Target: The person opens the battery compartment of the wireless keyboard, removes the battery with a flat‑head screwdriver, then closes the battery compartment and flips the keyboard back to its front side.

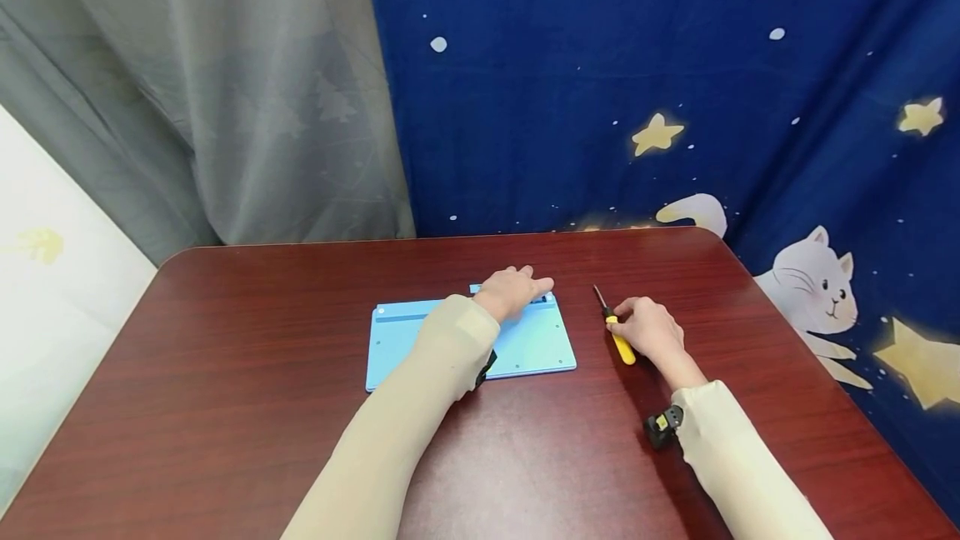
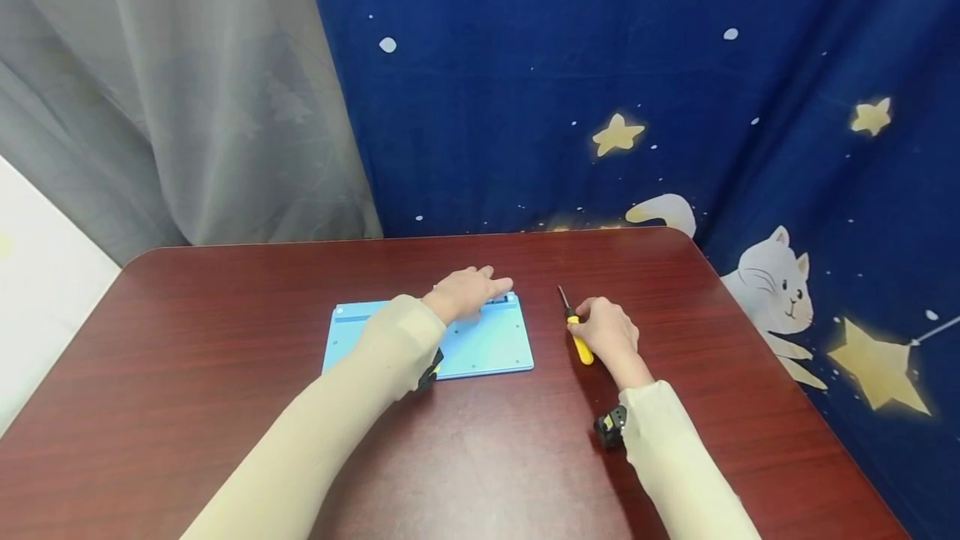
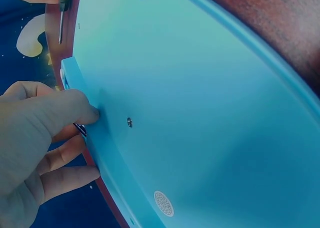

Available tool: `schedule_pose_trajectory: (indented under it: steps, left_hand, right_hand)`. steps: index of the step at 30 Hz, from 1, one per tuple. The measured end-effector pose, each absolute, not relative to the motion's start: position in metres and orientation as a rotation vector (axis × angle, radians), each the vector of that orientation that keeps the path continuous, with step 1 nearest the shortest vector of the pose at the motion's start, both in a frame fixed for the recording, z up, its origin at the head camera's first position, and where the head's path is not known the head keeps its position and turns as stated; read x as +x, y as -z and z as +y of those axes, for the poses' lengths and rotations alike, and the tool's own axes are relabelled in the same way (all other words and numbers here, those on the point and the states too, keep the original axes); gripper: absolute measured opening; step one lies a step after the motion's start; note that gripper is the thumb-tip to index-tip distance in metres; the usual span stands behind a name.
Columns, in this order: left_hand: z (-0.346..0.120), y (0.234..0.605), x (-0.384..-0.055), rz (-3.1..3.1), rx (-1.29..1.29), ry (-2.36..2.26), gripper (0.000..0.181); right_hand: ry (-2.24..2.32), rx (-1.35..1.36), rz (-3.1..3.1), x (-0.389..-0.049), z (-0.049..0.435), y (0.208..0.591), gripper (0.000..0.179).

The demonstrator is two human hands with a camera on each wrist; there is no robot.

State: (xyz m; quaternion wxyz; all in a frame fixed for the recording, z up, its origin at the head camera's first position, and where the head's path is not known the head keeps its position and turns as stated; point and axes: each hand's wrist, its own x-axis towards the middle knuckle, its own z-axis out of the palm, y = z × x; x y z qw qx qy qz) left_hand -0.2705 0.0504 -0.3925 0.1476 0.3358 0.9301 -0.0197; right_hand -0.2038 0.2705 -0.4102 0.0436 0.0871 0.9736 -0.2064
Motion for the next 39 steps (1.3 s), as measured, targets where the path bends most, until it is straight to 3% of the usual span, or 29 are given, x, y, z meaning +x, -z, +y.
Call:
schedule_pose_trajectory:
  steps: [11, 39]
  left_hand:
    - [0.0493, 0.393, -0.2705, 2.681, 0.962, 0.034, 0.055]
    - [0.0507, 0.3921, -0.2677, 2.695, 0.957, 0.027, 0.054]
  right_hand:
    - [0.66, 0.262, 2.947, -0.2007, 0.2734, 0.4104, 0.038]
    - [0.678, 0.209, 2.954, -0.2021, 0.2724, 0.4092, 0.037]
